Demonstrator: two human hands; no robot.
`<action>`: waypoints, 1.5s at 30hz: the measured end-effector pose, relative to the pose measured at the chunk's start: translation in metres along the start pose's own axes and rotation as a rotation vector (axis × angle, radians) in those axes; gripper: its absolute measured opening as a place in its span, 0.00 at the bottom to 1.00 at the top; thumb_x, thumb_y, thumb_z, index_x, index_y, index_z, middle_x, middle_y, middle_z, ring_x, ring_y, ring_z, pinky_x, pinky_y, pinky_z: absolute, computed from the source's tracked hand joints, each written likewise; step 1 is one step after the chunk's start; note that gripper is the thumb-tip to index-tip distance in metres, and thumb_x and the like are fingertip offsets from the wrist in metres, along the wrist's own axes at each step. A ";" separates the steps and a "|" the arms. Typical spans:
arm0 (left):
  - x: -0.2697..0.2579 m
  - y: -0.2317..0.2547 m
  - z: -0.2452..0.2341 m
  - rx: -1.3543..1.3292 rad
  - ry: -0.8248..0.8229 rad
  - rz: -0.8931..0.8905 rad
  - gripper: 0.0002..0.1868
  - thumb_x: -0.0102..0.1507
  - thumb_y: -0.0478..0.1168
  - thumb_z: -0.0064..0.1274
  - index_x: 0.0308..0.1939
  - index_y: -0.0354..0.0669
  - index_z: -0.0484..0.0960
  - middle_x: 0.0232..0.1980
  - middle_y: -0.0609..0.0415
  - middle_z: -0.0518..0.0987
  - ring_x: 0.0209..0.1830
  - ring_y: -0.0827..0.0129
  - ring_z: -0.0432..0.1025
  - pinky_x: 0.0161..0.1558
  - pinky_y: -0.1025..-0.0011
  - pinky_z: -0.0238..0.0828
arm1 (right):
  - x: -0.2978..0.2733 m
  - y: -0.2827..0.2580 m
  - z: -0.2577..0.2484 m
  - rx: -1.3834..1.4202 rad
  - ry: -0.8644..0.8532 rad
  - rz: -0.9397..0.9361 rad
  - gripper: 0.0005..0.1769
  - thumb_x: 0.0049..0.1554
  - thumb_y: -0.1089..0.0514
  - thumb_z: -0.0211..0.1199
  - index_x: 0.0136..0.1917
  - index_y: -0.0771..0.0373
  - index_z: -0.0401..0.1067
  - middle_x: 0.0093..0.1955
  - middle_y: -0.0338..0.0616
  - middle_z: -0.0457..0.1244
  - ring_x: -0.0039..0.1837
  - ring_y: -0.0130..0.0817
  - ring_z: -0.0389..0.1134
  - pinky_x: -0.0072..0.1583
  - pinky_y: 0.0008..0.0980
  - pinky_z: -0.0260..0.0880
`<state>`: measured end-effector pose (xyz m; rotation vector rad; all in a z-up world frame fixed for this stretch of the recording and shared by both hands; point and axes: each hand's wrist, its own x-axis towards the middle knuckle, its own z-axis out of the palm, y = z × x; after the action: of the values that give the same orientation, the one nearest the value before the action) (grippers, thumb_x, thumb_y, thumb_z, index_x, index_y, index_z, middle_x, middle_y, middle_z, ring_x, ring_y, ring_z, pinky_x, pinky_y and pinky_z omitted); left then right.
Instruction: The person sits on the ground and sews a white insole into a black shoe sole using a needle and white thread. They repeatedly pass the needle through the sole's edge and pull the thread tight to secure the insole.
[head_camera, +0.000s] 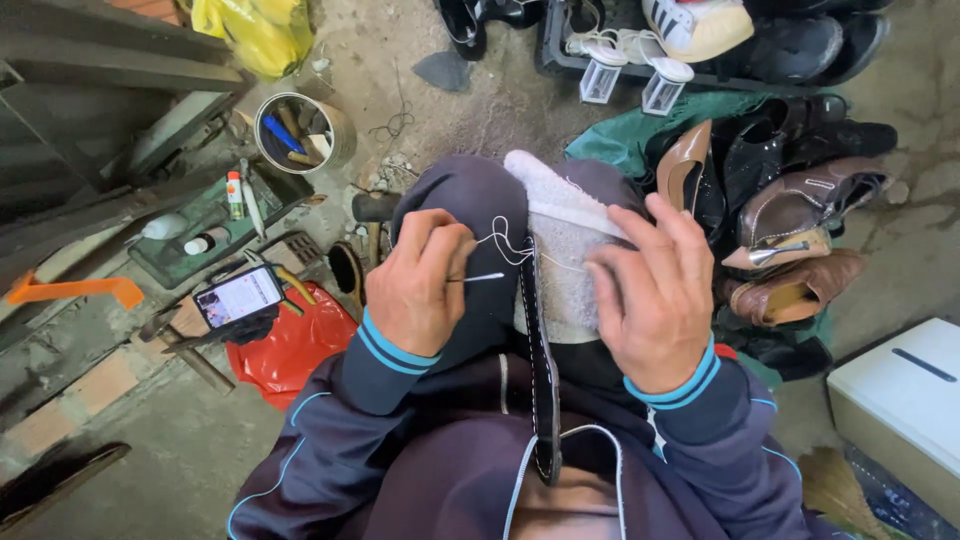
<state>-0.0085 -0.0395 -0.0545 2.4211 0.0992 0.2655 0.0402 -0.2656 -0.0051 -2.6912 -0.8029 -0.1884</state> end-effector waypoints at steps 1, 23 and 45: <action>0.001 -0.003 0.000 0.044 -0.002 -0.002 0.07 0.72 0.46 0.49 0.43 0.53 0.80 0.46 0.63 0.73 0.30 0.55 0.77 0.32 0.64 0.76 | 0.003 -0.005 -0.001 0.013 0.004 -0.019 0.06 0.64 0.59 0.64 0.46 0.63 0.76 0.65 0.49 0.67 0.74 0.56 0.61 0.77 0.55 0.55; 0.000 0.004 -0.010 0.071 -0.214 0.048 0.03 0.72 0.38 0.46 0.45 0.46 0.75 0.49 0.57 0.74 0.30 0.56 0.74 0.16 0.62 0.59 | -0.033 0.041 -0.044 0.105 -0.043 0.261 0.16 0.70 0.64 0.56 0.40 0.73 0.65 0.63 0.65 0.65 0.63 0.57 0.63 0.64 0.51 0.66; -0.014 0.027 0.041 0.192 -0.257 0.120 0.10 0.56 0.35 0.51 0.40 0.51 0.75 0.27 0.59 0.67 0.20 0.58 0.70 0.13 0.57 0.56 | -0.065 -0.039 -0.050 0.886 -0.474 0.214 0.73 0.41 0.25 0.71 0.81 0.70 0.44 0.84 0.65 0.42 0.85 0.55 0.47 0.77 0.46 0.59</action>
<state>-0.0130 -0.0883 -0.0693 2.6339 -0.1424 -0.0036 -0.0370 -0.2851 0.0385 -1.9395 -0.5202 0.7121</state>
